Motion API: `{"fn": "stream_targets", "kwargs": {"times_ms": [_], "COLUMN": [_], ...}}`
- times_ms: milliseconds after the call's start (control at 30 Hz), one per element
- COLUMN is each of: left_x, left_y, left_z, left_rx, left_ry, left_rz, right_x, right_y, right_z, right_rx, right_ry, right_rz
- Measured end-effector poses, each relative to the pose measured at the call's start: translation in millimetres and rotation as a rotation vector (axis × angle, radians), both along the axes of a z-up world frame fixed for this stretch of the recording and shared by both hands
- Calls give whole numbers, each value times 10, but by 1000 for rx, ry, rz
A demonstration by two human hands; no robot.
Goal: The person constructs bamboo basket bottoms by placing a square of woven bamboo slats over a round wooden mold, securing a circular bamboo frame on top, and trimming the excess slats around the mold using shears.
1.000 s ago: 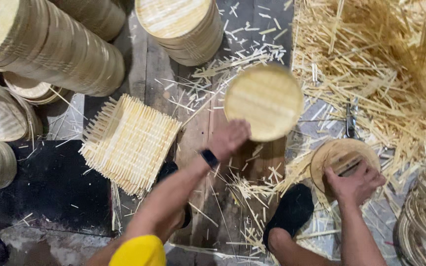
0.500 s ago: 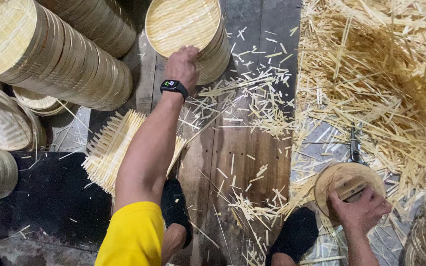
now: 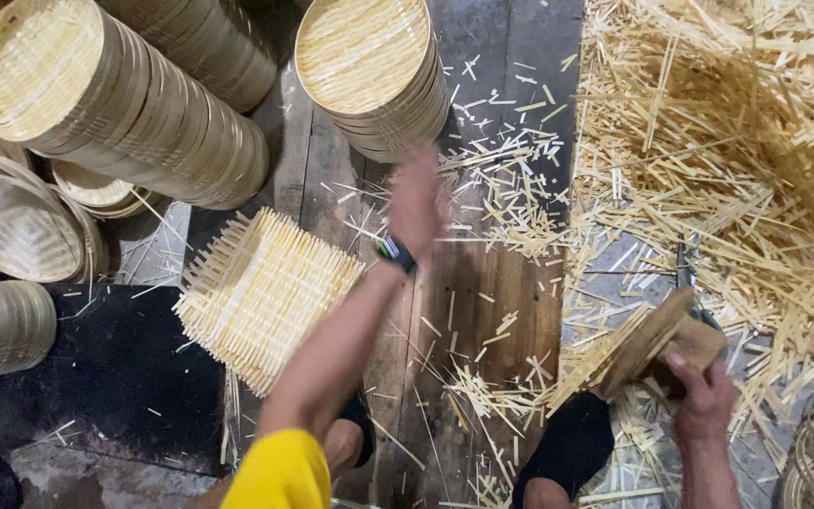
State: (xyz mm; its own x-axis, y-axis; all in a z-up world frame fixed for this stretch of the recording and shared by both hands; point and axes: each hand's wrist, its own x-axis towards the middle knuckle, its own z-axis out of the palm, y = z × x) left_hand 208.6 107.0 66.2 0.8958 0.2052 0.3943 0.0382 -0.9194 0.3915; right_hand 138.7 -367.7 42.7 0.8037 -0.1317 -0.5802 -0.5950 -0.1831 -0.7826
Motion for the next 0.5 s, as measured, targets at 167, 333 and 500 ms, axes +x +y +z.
{"fn": "stream_targets", "kwargs": {"times_ms": [167, 333, 500], "left_x": [-971, -1274, -1345], "left_y": [-1442, -1125, -257], "left_z": [-521, -713, -278], "left_rx": [-1377, -1250, -868], "left_ry": [832, 283, 815], "left_rz": [362, 453, 200], "right_x": [-74, -136, -235], "right_y": [759, 1209, 1404], "right_z": [169, -68, -16], "right_rx": [562, 311, 80], "right_ry": [137, 188, 344], "right_rz": [-50, 143, 452]}}
